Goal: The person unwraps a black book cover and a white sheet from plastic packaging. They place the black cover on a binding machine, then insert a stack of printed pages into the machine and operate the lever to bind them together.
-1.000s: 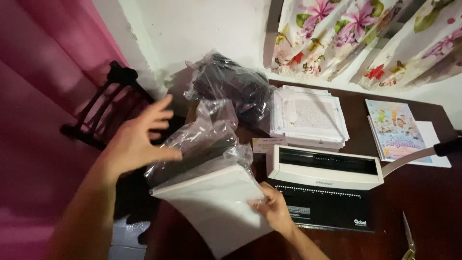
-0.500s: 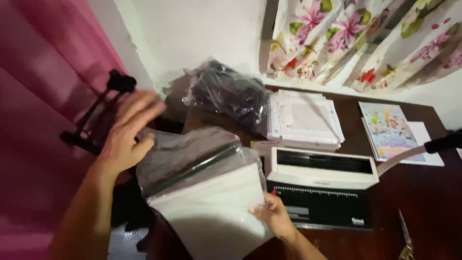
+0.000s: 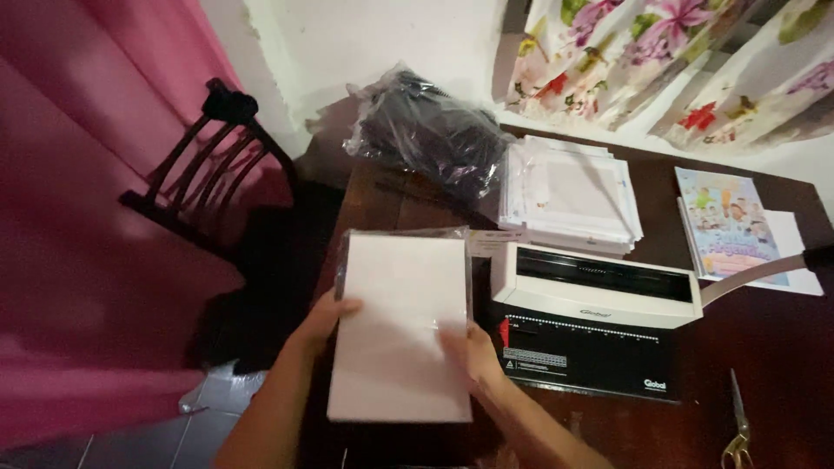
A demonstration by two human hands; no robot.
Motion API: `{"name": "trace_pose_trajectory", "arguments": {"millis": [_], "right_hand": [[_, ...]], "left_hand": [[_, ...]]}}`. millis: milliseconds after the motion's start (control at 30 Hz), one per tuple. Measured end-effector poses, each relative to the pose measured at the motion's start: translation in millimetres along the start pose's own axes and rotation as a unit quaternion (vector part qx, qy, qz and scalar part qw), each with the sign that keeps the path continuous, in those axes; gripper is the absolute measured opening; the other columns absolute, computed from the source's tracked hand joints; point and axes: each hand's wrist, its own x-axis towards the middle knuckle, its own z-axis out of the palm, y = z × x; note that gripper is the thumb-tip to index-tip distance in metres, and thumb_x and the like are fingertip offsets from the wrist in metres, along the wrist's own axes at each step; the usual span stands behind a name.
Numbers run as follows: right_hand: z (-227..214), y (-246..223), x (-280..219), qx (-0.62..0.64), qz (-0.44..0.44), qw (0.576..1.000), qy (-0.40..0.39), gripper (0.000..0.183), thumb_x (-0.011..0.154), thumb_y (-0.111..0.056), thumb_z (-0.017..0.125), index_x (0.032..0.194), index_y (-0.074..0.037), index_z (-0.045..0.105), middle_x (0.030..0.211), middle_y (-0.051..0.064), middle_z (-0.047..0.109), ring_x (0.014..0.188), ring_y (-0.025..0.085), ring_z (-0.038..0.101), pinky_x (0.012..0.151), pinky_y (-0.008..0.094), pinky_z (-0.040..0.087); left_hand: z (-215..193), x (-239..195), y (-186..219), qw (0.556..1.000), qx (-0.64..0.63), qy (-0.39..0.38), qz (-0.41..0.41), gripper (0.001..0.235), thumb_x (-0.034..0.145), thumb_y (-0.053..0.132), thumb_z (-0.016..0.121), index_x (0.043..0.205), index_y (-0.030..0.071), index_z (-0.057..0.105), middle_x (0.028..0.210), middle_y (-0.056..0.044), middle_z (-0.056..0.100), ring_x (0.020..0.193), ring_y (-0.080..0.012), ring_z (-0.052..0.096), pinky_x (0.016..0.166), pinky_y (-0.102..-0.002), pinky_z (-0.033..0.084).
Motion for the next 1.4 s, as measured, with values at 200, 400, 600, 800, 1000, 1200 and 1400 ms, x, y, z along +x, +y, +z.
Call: {"name": "trace_pose_trajectory", "arguments": {"millis": [200, 400, 600, 800, 1000, 1200, 1400], "right_hand": [[13.3, 1.9, 43.5, -0.136, -0.104, 0.979, 0.110, 0.070, 0.083, -0.007, 0.073, 0.143, 0.000, 0.037, 0.116, 0.012, 0.063, 0.101, 0.022, 0.063, 0.083, 0.035, 0.058], [28.8, -21.9, -11.2, -0.533, -0.207, 0.806, 0.155, 0.111, 0.077, -0.024, 0.091, 0.155, 0.003, 0.017, 0.150, 0.032, 0.035, 0.134, 0.045, 0.040, 0.110, 0.052, 0.041], [67.0, -43.4, -59.6, -0.793, -0.186, 0.575, -0.074, 0.107, 0.076, -0.050, 0.087, 0.160, -0.021, 0.029, 0.167, 0.017, 0.019, 0.154, 0.041, 0.020, 0.113, 0.061, 0.024], [15.0, -1.7, -10.0, -0.740, -0.338, 0.576, -0.078, 0.089, 0.076, -0.048, 0.083, 0.147, -0.012, 0.043, 0.159, 0.022, 0.031, 0.151, 0.042, 0.024, 0.118, 0.048, 0.034], [10.8, 3.7, -5.7, -0.724, -0.322, 0.605, -0.075, 0.081, 0.075, -0.047, 0.082, 0.143, -0.014, 0.051, 0.160, 0.021, 0.031, 0.149, 0.043, 0.027, 0.114, 0.046, 0.038], [20.2, -16.7, -20.3, -0.753, -0.304, 0.578, -0.076, 0.058, 0.084, -0.040, 0.075, 0.131, -0.009, 0.059, 0.152, 0.019, 0.046, 0.141, 0.038, 0.040, 0.108, 0.049, 0.041], [17.4, -14.5, -19.9, -0.723, -0.416, 0.541, -0.110, 0.017, 0.097, -0.024, 0.064, 0.099, -0.007, 0.065, 0.102, 0.010, 0.070, 0.098, 0.030, 0.069, 0.084, 0.043, 0.056]], "left_hand": [[-26.2, 67.0, -0.3, 0.995, 0.088, 0.033, -0.018, 0.058, 0.081, 0.028, 0.072, 0.132, 0.001, 0.061, 0.111, -0.013, 0.070, 0.099, -0.0285, 0.066, 0.086, -0.044, 0.052], [-16.5, 16.0, 14.5, 0.840, 0.486, 0.239, 0.031, 0.063, 0.088, 0.041, 0.076, 0.135, 0.003, 0.059, 0.127, -0.023, 0.064, 0.117, -0.0388, 0.062, 0.097, -0.047, 0.050], [-45.6, -60.5, -72.1, 0.865, 0.409, 0.288, 0.033, 0.047, 0.087, 0.028, 0.069, 0.131, 0.012, 0.070, 0.111, -0.017, 0.075, 0.101, -0.0328, 0.072, 0.089, -0.043, 0.057], [-15.5, -80.1, -91.9, 0.959, 0.137, 0.246, 0.022, 0.057, 0.076, 0.022, 0.074, 0.131, 0.014, 0.065, 0.108, -0.009, 0.076, 0.093, -0.0220, 0.074, 0.080, -0.039, 0.061], [5.0, -86.3, -66.9, 0.886, 0.333, 0.308, 0.092, 0.052, 0.075, 0.031, 0.085, 0.121, 0.009, 0.075, 0.104, -0.014, 0.077, 0.093, -0.0203, 0.073, 0.082, -0.035, 0.056], [13.2, -77.1, -45.2, 0.899, 0.292, 0.324, -0.040, 0.051, 0.072, 0.037, 0.084, 0.114, 0.009, 0.076, 0.092, -0.017, 0.080, 0.084, -0.0286, 0.079, 0.078, -0.037, 0.060], [-15.1, -45.3, -78.8, 0.816, 0.454, 0.358, -0.014, 0.047, 0.068, 0.045, 0.087, 0.097, 0.009, 0.081, 0.094, -0.015, 0.077, 0.089, -0.0325, 0.073, 0.080, -0.044, 0.058]]}}
